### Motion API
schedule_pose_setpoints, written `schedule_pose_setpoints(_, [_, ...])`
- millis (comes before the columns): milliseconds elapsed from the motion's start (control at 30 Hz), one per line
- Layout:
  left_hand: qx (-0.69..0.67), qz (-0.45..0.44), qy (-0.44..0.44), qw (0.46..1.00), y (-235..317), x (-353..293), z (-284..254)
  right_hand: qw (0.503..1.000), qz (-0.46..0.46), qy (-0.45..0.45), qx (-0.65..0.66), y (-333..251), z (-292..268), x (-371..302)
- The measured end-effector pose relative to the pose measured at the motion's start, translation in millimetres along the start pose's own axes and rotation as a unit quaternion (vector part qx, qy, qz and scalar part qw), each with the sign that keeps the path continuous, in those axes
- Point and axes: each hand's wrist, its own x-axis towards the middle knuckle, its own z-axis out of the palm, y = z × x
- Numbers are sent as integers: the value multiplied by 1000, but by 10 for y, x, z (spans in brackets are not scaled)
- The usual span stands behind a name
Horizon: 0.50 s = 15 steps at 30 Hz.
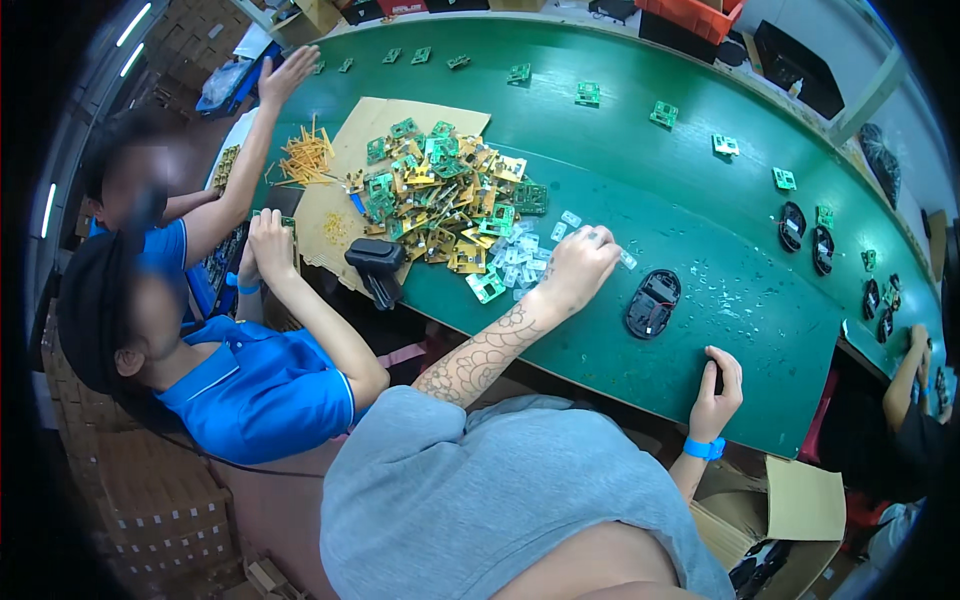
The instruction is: Assembling plastic housings for electronic devices and organizing components on a production line.
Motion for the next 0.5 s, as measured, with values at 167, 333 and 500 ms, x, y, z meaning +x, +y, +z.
schedule_pose_setpoints(167, [-42, -53, 12, 998, 74, 90, -83, 1000, 20, -1, 20, -15, 9, 9])
schedule_pose_setpoints(333, [-74, 6, -48, 996, 115, 128, -51, 1000, 26, 7, 14, -48, -15, 7])
schedule_pose_setpoints(500, [-109, -31, -86, 990, 20, 88, -157, 1000, 19, -7, 20, -91, 52, 65])
